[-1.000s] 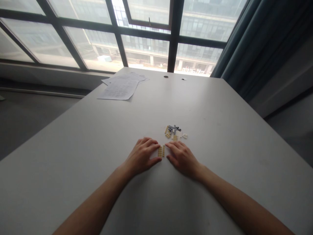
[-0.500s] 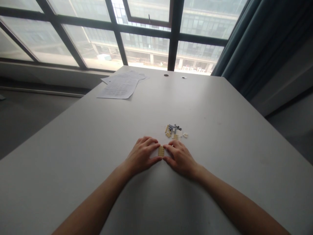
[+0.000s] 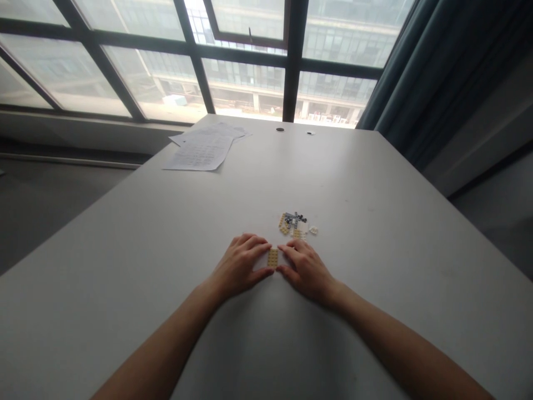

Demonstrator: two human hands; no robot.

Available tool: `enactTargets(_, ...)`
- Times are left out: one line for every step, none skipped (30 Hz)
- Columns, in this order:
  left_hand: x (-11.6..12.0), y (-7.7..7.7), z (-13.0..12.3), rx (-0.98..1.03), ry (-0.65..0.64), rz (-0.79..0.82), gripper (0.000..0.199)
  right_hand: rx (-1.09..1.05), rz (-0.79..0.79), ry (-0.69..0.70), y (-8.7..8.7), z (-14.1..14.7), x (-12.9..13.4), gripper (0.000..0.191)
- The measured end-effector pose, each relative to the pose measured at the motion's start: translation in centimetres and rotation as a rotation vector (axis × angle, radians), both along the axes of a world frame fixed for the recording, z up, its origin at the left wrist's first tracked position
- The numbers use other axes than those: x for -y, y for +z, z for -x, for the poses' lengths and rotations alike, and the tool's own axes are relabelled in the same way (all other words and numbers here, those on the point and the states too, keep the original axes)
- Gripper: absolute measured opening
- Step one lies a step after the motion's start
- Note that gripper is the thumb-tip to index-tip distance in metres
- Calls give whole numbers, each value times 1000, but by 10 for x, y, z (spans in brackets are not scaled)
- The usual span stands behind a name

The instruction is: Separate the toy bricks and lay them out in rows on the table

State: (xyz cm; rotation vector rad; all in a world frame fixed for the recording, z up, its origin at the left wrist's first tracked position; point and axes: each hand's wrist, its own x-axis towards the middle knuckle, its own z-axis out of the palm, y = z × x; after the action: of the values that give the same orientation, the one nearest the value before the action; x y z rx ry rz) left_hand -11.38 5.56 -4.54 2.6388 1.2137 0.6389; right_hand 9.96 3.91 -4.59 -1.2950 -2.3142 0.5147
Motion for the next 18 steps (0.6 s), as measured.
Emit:
enactTargets(0, 0, 0, -2, 1, 3, 41, -14, 7, -2, 1, -1, 0, 42)
enactTargets(0, 0, 1, -3, 1, 6, 42, -28, 17, -5, 2, -4, 1, 42)
enactTargets(1, 1, 1, -2, 2, 8, 42, -38, 28, -7, 4, -7, 2, 43)
enactTargets(1, 1, 2, 3, 5, 8, 42, -43, 40, -8, 5, -11, 3, 43)
enactTargets(1, 1, 2, 11, 13, 8, 41, -46, 48, -11, 5, -16, 5, 42)
enactTargets(0, 0, 2, 22, 25, 8, 40, -49, 52, -18, 6, -22, 7, 41)
enactTargets(0, 0, 2, 34, 46, 7, 38, -55, 53, -31, 6, -28, 10, 40)
enactTargets(-1, 1, 1, 47, 73, 5, 36, -64, 50, -50, 6, -34, 13, 37)
enactTargets(-3, 1, -2, 58, 103, 0, 33, -78, 46, -74, 5, -40, 16, 35)
enactTargets(-5, 3, -6, 66, 131, -7, 31, -95, 41, -102, 4, -45, 19, 32)
enactTargets(-7, 4, -11, 69, 149, -15, 30, -114, 35, -132, 3, -48, 21, 30)
enactTargets(-10, 6, -17, 65, 152, -21, 30, -134, 26, -162, 2, -50, 23, 28)
enactTargets(-13, 9, -24, 51, 140, -25, 30, -156, 14, -188, 1, -52, 24, 27)
enactTargets(-17, 11, -32, 30, 120, -26, 31, -177, 1, -208, 0, -52, 24, 26)
enactTargets(-21, 14, -39, 3, 101, -28, 32, -197, -14, -225, 0, -51, 24, 26)
enactTargets(-26, 16, -45, -23, 98, -32, 33, -213, -27, -237, -1, -50, 23, 26)
enactTargets(-31, 17, -51, -44, 116, -38, 33, -225, -37, -245, -1, -49, 23, 26)
enactTargets(-37, 17, -54, -59, 157, -41, 33, -233, -44, -250, -2, -48, 22, 26)
